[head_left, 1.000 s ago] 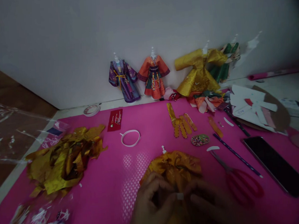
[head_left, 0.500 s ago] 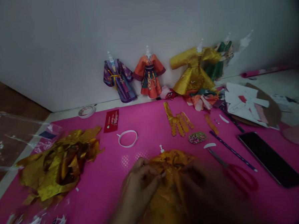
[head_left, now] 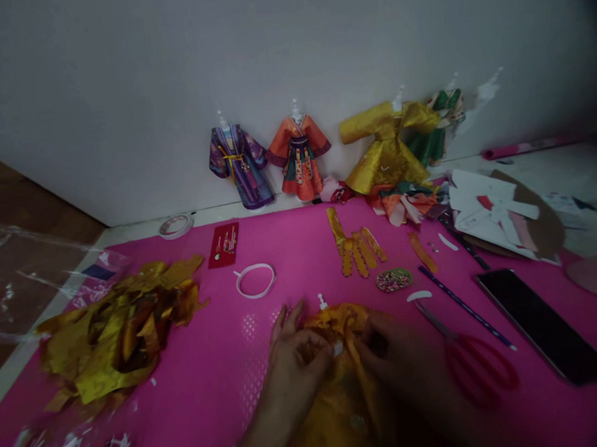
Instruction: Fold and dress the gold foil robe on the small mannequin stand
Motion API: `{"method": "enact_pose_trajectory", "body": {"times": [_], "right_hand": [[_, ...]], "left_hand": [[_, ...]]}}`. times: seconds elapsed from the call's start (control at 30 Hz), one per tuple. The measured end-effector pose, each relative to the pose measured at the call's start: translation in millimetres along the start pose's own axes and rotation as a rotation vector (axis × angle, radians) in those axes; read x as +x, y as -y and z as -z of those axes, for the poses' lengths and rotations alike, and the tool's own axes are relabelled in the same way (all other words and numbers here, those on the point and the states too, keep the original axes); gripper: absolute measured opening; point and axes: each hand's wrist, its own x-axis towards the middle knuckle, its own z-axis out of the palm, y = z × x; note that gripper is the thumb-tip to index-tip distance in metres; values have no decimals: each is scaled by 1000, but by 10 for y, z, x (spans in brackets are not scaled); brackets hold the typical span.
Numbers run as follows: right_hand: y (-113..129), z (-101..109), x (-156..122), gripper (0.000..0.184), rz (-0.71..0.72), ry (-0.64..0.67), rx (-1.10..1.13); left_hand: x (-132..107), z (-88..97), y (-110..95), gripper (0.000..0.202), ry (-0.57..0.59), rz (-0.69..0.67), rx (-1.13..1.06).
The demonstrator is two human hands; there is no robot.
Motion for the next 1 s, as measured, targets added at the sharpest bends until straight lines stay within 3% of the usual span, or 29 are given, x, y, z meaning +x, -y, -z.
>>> {"method": "enact_pose_trajectory", "body": {"times": [0.13, 0.5, 1.0], "right_hand": [[-28, 9, -30, 10, 30, 27, 19], [52, 6, -78, 20, 67, 38, -130], [12, 26, -2, 20, 307, -30, -279]], "left_hand": [[6, -47, 11, 10, 0, 12, 25], [84, -134, 127, 12, 4, -29, 79], [105, -161, 55, 14, -23, -24, 197]]}}
